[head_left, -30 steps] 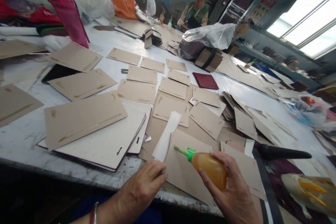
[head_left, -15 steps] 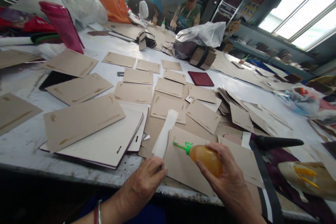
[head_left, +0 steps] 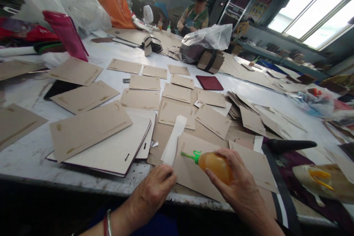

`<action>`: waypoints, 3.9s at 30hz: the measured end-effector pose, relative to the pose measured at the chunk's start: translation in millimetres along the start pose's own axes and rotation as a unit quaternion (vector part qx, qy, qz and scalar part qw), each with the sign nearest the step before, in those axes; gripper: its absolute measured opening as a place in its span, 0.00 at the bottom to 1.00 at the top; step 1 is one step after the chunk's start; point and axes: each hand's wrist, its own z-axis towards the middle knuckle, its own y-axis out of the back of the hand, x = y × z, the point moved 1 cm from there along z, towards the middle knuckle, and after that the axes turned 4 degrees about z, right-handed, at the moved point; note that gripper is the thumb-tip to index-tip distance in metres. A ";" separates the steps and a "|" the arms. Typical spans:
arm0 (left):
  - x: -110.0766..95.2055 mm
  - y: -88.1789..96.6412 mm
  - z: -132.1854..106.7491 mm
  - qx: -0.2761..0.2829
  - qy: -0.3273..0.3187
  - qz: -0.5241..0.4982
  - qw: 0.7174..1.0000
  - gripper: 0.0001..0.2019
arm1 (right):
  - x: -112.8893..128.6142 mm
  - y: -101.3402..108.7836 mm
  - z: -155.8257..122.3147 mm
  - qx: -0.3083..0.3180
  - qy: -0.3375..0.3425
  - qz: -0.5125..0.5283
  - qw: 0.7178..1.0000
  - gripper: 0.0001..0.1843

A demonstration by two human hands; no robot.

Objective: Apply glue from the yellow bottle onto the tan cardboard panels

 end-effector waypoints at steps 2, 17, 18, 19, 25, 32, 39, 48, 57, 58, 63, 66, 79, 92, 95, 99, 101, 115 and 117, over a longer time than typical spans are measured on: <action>0.1 -0.5 -1.5 0.001 0.001 -0.001 1.000 0.11 | 3.6 3.9 -9.4 0.005 -0.065 0.034 0.997 0.17; 6.6 -3.6 -5.2 -0.039 -0.056 0.034 0.997 0.13 | -35.6 54.3 -99.5 -0.230 -0.426 0.035 0.874 0.32; 7.8 -5.0 -6.2 -0.042 -0.056 0.035 0.997 0.13 | -40.2 53.3 -103.5 -0.218 -0.407 0.012 0.887 0.32; 9.0 -6.4 -7.1 -0.045 -0.055 0.033 0.997 0.12 | -45.1 51.6 -106.2 -0.213 -0.386 0.002 0.898 0.31; 14.2 -11.0 -9.3 -0.049 -0.070 0.027 0.996 0.12 | -68.1 42.5 -99.4 -0.171 -0.232 -0.100 0.952 0.24; 13.1 -8.9 -12.9 -0.043 -0.052 0.028 0.997 0.11 | -63.3 59.3 -95.7 -0.107 -0.160 -0.131 0.972 0.19; 17.2 -11.6 -14.9 -0.034 -0.054 0.022 0.998 0.12 | -59.7 57.3 -84.8 -0.128 -0.163 -0.116 0.972 0.18; 29.1 -18.4 -22.2 -0.037 -0.069 0.021 0.997 0.13 | -53.8 64.4 -87.7 -0.113 -0.201 -0.083 0.970 0.17; 29.2 -15.5 -18.4 -0.029 -0.069 0.023 0.997 0.12 | -35.3 70.8 -122.3 -0.240 -0.443 0.288 0.814 0.29; 28.9 -15.2 -16.9 -0.031 -0.069 0.027 0.997 0.12 | -34.4 68.6 -125.9 -0.264 -0.448 0.335 0.786 0.30; 26.7 -15.0 -9.4 -0.042 -0.106 0.044 0.993 0.10 | -35.7 58.8 -140.4 -0.282 -0.459 0.266 0.799 0.33; 23.9 -16.4 -7.5 -0.048 -0.080 0.045 0.995 0.09 | -39.6 53.3 -141.8 -0.244 -0.449 0.170 0.843 0.31; 17.1 -14.8 -0.4 -0.061 -0.099 0.048 0.992 0.08 | -33.3 38.6 -112.1 -0.323 -0.426 0.295 0.792 0.28; -4.6 -11.1 6.3 -0.079 -0.026 0.037 0.996 0.10 | 17.5 0.0 -126.6 -0.242 -0.414 0.134 0.867 0.31; -3.3 -7.8 2.9 -0.067 -0.037 0.037 0.996 0.11 | 26.9 -12.8 -119.7 -0.227 -0.386 0.116 0.886 0.31; -2.8 -6.4 1.9 -0.060 -0.052 0.042 0.996 0.11 | 30.4 -23.8 -114.1 -0.202 -0.343 0.095 0.912 0.28; -2.5 -6.6 1.8 -0.059 -0.053 0.043 0.996 0.11 | 31.7 -28.1 -111.8 -0.196 -0.318 0.083 0.924 0.27; -0.4 -8.6 -0.5 -0.039 -0.040 0.011 0.998 0.11 | 12.2 -6.6 -118.1 -0.155 -0.150 -0.112 0.970 0.22; -0.2 -9.1 -0.8 -0.045 -0.041 0.014 0.998 0.11 | 14.6 -8.3 -116.5 -0.155 -0.139 -0.117 0.971 0.22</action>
